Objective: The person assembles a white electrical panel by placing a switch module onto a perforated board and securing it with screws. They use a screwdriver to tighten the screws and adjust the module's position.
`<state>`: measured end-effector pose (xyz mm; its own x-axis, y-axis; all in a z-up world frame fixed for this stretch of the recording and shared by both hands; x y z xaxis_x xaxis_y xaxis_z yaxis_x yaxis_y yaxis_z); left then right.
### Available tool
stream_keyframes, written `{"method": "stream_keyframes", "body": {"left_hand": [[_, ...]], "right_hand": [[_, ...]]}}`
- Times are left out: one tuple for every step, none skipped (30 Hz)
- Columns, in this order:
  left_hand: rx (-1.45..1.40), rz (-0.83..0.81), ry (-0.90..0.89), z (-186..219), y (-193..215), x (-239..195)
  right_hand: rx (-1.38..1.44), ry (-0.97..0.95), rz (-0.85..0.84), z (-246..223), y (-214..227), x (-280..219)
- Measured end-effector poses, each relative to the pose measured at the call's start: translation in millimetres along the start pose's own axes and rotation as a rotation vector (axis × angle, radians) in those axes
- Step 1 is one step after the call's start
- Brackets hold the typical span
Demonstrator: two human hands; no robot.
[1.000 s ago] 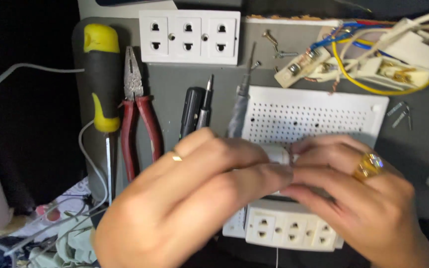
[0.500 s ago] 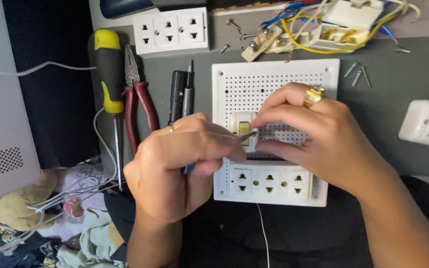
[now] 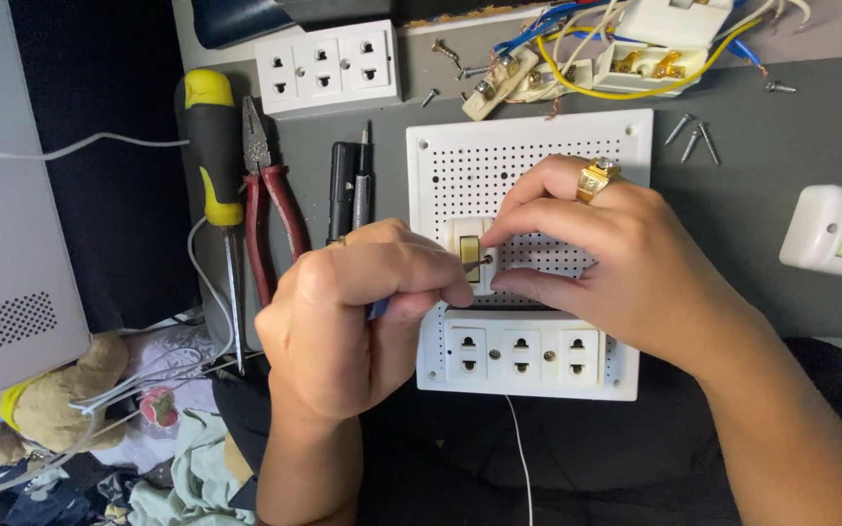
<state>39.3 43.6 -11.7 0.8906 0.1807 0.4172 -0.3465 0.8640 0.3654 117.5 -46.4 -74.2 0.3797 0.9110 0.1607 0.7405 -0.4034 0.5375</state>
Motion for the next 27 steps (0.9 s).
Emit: {"method": "stream_keyframes", "body": {"left_hand": [[0.0, 0.001, 0.002, -0.4, 0.8, 0.0], [-0.005, -0.02, -0.042, 3.4, -0.5, 0.0], [-0.01, -0.043, -0.086, 7.3, -2.0, 0.0], [-0.01, -0.044, -0.085, 10.8, 0.9, 2.4], [0.063, -0.128, -0.091, 15.2, -3.5, 3.8], [0.135, -0.212, -0.095, 19.6, -8.0, 4.6], [0.139, -0.216, -0.098, 25.0, -8.9, 9.2], [0.216, -0.262, -0.135, 32.9, -13.9, 12.7], [0.294, -0.309, -0.168, 41.0, -19.3, 15.4], [0.299, -0.315, -0.169, 46.9, -19.4, 17.7], [0.334, -0.357, -0.119, 47.1, -22.2, 20.5], [0.371, -0.399, -0.069, 47.7, -25.2, 23.1], [0.375, -0.406, -0.078, 52.3, -25.6, 26.9], [0.522, -0.453, -0.096, 54.4, -28.9, 29.5], [0.671, -0.501, -0.109, 56.1, -31.7, 31.8], [0.675, -0.509, -0.114, 58.2, -33.7, 35.3], [0.78, -0.595, -0.072, 52.8, -38.0, 35.3], [0.886, -0.681, -0.029, 47.4, -41.0, 35.0], [0.898, -0.684, -0.034, 47.8, -42.4, 39.3], [0.919, -0.772, -0.028, 44.5, -48.3, 39.4], [0.938, -0.863, -0.022, 41.0, -54.2, 39.7], [0.949, -0.868, -0.027, 39.8, -54.0, 42.3], [1.038, -0.936, -0.125, 40.1, -58.9, 40.6], [1.126, -1.002, -0.226, 39.5, -63.6, 38.4], [1.13, -1.007, -0.233, 38.3, -64.8, 39.3], [1.192, -1.101, -0.303, 34.9, -69.7, 34.1], [1.254, -1.195, -0.372, 31.3, -73.6, 28.4]], "right_hand": [[0.001, 0.0, -0.002, -0.2, -0.2, 0.4], [0.01, -0.005, -0.004, -0.1, -0.4, 0.7], [0.019, -0.011, -0.005, 0.1, -0.3, 0.7], [0.02, -0.012, -0.005, 0.3, 0.3, 1.4], [0.02, -0.004, -0.013, -0.7, -0.3, 1.4], [0.02, 0.005, -0.022, -2.1, -0.4, 0.9], [0.022, 0.007, -0.016, -0.3, -0.9, 0.8], [0.017, 0.003, -0.035, 1.8, -3.2, 0.1], [0.016, -0.001, -0.055, 3.5, -6.1, -1.3], [0.02, 0.001, -0.049, 5.9, -7.7, -2.9], [-0.019, 0.028, -0.032, 6.6, -7.3, -4.1], [-0.058, 0.055, -0.014, 7.3, -6.5, -5.6], [-0.059, 0.056, -0.003, 8.7, -7.5, -6.6], [-0.112, -0.048, -0.07, 20.4, -15.2, -7.3], [-0.158, -0.155, -0.141, 32.0, -23.3, -9.8], [-0.153, -0.155, -0.132, 31.9, -20.8, -9.5], [-0.112, -0.082, -0.099, 24.9, -17.2, -7.6], [-0.072, -0.01, -0.066, 17.7, -13.2, -6.0], [-0.069, -0.002, -0.056, 17.5, -13.3, -7.1], [-0.072, -0.023, -0.064, 20.1, -14.5, -7.9], [-0.074, -0.046, -0.071, 23.1, -15.2, -9.0], [-0.07, -0.04, -0.06, 26.2, -16.4, -9.2], [-0.08, -0.035, -0.055, 29.6, -18.1, -10.3], [-0.091, -0.03, -0.049, 33.3, -20.0, -11.1], [-0.089, -0.03, -0.039, 31.3, -18.1, -10.1], [-0.113, 0.032, -0.026, 23.9, -16.3, -9.2], [-0.136, 0.096, -0.014, 16.3, -14.9, -8.6]]}}
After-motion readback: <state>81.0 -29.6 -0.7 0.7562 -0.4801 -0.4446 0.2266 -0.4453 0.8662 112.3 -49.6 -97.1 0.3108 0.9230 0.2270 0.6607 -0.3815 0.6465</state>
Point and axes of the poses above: each hand's wrist, its own x-axis towards the middle knuckle, its own y-axis out of the back of the hand, z = x × y, the point moved 9 cm from there along x, towards the middle knuckle, and after that the axes turned 3 degrees about -y, right-handed, at the moved point
